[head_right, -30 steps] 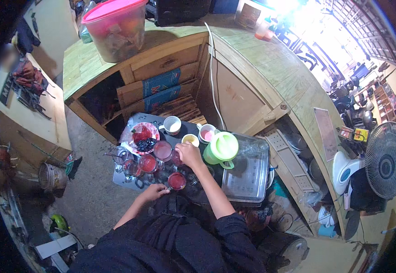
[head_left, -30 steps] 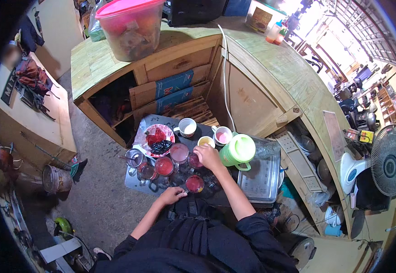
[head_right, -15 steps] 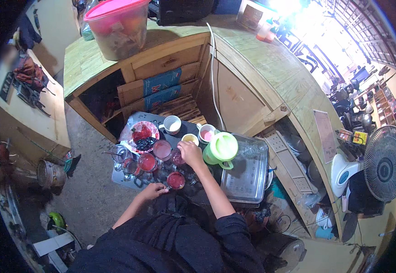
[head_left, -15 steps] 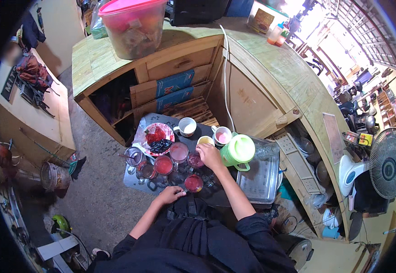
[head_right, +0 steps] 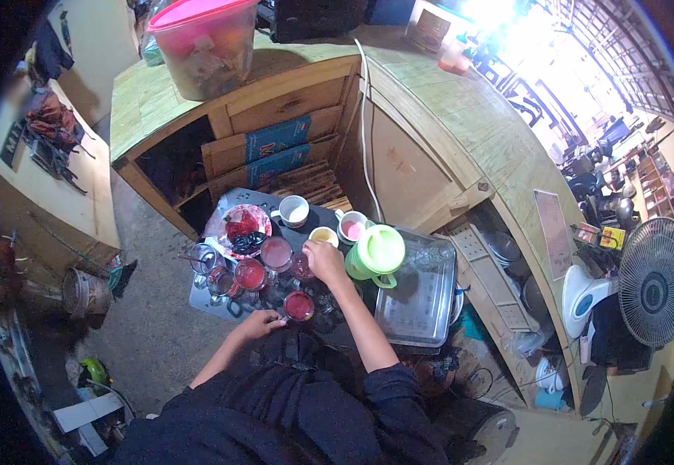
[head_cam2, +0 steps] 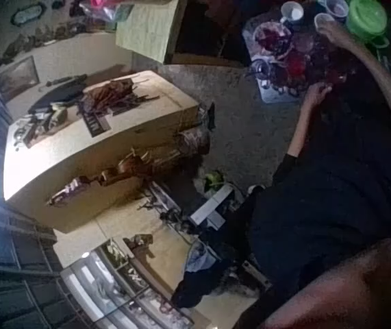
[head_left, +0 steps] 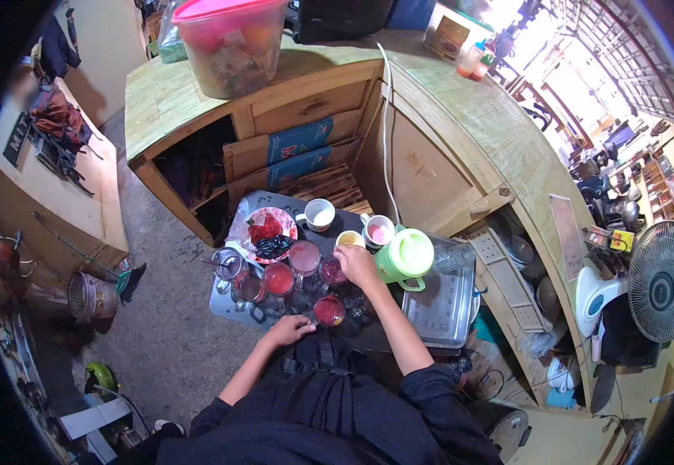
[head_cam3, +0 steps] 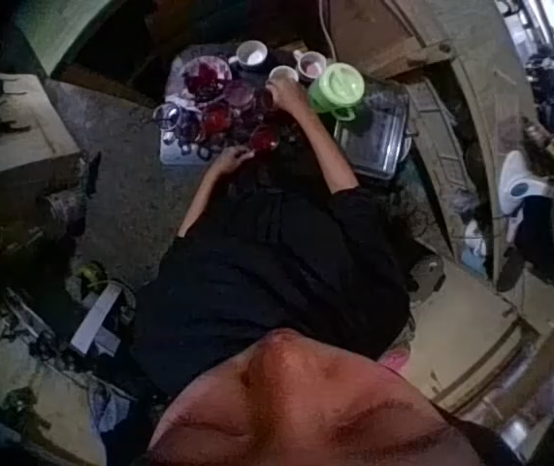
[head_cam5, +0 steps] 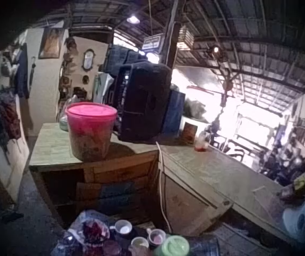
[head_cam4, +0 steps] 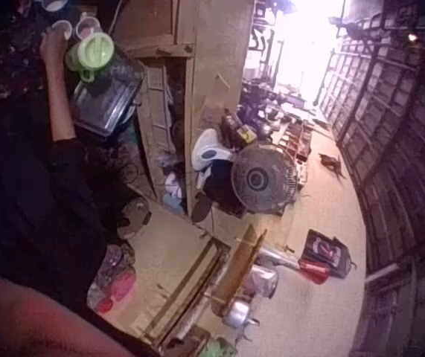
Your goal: Preparing several glasses of red-colored drinks by adding syrup or juice and stirring.
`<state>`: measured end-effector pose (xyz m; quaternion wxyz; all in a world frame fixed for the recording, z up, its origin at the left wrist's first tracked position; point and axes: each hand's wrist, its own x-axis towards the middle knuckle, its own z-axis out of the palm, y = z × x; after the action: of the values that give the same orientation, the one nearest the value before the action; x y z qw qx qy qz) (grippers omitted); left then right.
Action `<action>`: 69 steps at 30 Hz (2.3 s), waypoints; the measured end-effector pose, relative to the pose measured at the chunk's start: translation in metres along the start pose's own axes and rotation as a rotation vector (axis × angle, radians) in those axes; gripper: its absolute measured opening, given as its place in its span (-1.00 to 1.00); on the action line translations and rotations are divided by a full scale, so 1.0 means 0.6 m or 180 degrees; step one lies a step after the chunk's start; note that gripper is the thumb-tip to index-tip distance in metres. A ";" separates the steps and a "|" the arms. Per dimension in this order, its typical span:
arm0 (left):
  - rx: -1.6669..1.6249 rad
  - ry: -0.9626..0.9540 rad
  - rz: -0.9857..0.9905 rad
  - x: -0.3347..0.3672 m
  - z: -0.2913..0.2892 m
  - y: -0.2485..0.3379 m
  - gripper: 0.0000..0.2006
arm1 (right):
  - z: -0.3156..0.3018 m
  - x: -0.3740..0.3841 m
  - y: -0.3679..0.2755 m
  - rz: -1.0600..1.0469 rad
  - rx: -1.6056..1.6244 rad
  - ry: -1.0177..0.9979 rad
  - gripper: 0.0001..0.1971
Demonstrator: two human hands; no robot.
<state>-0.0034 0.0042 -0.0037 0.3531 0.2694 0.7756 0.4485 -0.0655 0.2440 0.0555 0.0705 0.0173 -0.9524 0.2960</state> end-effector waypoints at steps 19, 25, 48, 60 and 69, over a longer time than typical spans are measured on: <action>0.0084 -0.0031 -0.0057 0.003 0.002 -0.004 -0.69 | 0.007 0.000 0.001 -0.0107 0.0213 0.0388 -0.85; 0.0063 0.0027 -0.0007 0.001 0.003 -0.005 -0.69 | -0.004 0.001 -0.006 -0.0220 0.0132 0.0271 -0.85; 0.0196 0.0019 0.0168 0.000 -0.003 0.000 -0.67 | -0.048 -0.019 -0.029 -0.0568 0.0068 0.0593 -0.87; 0.0087 -0.0185 -0.0019 0.003 -0.012 0.011 -0.69 | -0.123 -0.082 -0.070 -0.0410 0.0338 0.1562 -0.95; 0.0115 -0.0163 -0.0051 0.002 -0.011 0.009 -0.69 | -0.163 -0.176 -0.051 0.0625 0.0012 0.2360 -0.95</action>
<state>-0.0092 0.0041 0.0028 0.3716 0.2809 0.7764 0.4245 0.0531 0.2732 0.1371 0.3814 -0.1821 -0.8589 0.2893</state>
